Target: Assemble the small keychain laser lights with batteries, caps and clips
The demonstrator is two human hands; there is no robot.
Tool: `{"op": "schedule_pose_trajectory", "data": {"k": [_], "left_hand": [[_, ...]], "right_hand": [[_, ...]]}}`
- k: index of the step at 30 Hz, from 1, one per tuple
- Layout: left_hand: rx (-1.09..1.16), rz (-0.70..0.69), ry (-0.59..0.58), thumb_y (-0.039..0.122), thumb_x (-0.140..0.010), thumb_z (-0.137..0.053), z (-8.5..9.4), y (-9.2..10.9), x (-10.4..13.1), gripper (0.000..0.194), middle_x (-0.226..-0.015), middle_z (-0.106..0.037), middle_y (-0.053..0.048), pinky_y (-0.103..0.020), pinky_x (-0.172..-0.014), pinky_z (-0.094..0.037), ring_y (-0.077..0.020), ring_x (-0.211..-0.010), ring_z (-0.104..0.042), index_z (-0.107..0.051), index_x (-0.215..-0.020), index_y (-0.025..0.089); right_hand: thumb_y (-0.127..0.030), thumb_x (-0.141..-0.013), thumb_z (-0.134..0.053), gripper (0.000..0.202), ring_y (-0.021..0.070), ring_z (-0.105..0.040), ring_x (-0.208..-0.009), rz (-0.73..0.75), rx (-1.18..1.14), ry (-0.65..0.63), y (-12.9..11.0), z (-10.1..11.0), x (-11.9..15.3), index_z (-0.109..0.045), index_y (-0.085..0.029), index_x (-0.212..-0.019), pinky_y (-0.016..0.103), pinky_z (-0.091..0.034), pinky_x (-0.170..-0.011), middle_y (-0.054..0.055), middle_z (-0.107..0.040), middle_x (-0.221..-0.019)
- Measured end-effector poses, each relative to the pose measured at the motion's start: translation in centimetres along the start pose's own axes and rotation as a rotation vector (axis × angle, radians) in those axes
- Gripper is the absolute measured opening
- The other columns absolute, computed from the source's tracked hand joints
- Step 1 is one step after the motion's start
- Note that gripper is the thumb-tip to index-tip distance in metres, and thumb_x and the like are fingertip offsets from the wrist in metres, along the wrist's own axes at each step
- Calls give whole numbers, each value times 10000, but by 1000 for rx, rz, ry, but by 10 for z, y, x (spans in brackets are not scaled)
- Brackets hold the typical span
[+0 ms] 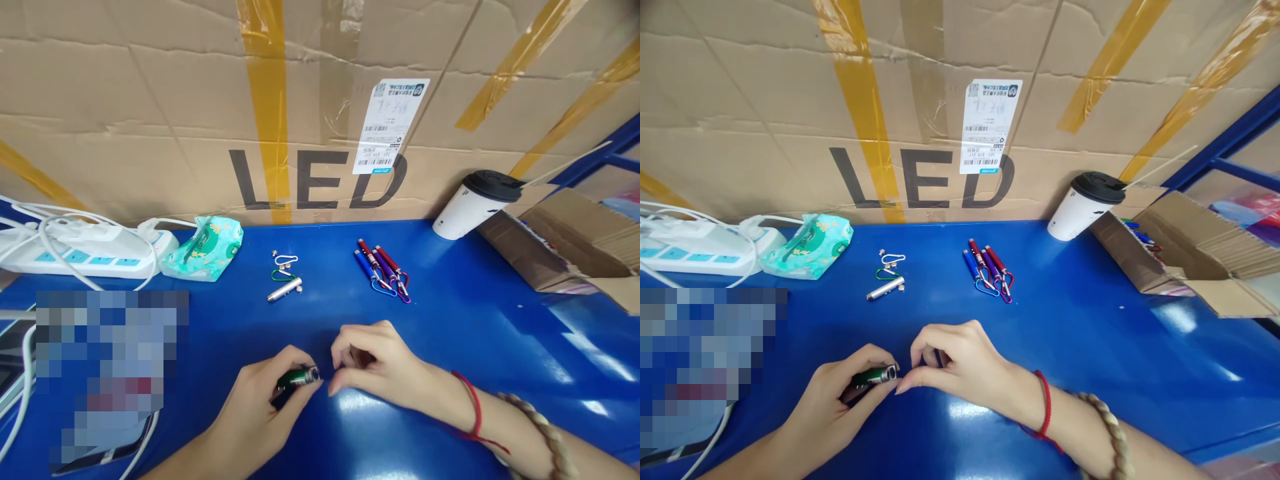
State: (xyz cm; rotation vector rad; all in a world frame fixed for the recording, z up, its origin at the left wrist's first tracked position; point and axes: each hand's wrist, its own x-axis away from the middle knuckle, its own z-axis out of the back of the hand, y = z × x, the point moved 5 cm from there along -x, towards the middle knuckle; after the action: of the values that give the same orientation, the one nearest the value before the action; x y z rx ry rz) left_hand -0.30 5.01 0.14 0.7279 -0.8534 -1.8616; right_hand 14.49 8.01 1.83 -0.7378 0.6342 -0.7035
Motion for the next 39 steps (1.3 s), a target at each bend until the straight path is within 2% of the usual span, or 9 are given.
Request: {"op": "schedule_pose_trajectory", "data": {"k": [6, 11, 17, 22, 30, 39], "left_hand": [[52, -24, -15, 226, -865, -499, -1, 2, 1, 87, -639, -592, 35, -166, -481, -380, -84, -511, -503, -579, -836, 205], [58, -2, -37, 246, -871, -503, -1, 0, 1, 108, -622, -578, 35, -170, -456, -346, -79, -489, -477, -591, -834, 196], [78, 5, -72, 241, -879, -495, -1, -1, -1, 120, -644, -577, 28, -168, -466, -349, -82, -514, -480, -600, -855, 189], [48, -26, -70, 233, -879, -489, -1, -1, 1, 129, -642, -585, 22, -169, -489, -369, -91, -532, -509, -608, -873, 183], [-31, -71, -79, 247, -912, -418, -1, 3, -1, 187, -684, -601, 12, -189, -570, -409, -119, -612, -559, -593, -870, 197], [-84, -106, -117, 199, -936, -340, -2, 7, -2, 196, -717, -565, 16, -231, -626, -411, -137, -646, -523, -535, -917, 210]], "right_hand": [[-371, -844, -575, 222, 47, -537, -517, 277, 213, 112, -21, 7, 6, -647, -183, -935, 172, -380, -480, -9, -627, -696], [-269, -828, -620, 167, 52, -531, -545, 371, 302, 168, -23, 8, 13, -664, -209, -977, 183, -378, -474, 2, -604, -765], [-181, -880, -536, 186, 34, -503, -535, 335, 340, 111, -20, 4, 12, -683, -234, -981, 179, -382, -485, 8, -586, -835], [-188, -914, -471, 228, 22, -501, -527, 285, 300, 79, -14, 2, 8, -697, -211, -930, 170, -383, -482, 21, -585, -876], [-318, -852, -572, 182, 44, -542, -584, 207, 160, 99, -5, 2, 4, -703, -195, -821, 166, -426, -527, 12, -588, -831], [-308, -795, -640, 139, 83, -545, -636, 117, 38, 130, -3, 2, 1, -701, -184, -794, 205, -463, -591, 17, -576, -787]]}}
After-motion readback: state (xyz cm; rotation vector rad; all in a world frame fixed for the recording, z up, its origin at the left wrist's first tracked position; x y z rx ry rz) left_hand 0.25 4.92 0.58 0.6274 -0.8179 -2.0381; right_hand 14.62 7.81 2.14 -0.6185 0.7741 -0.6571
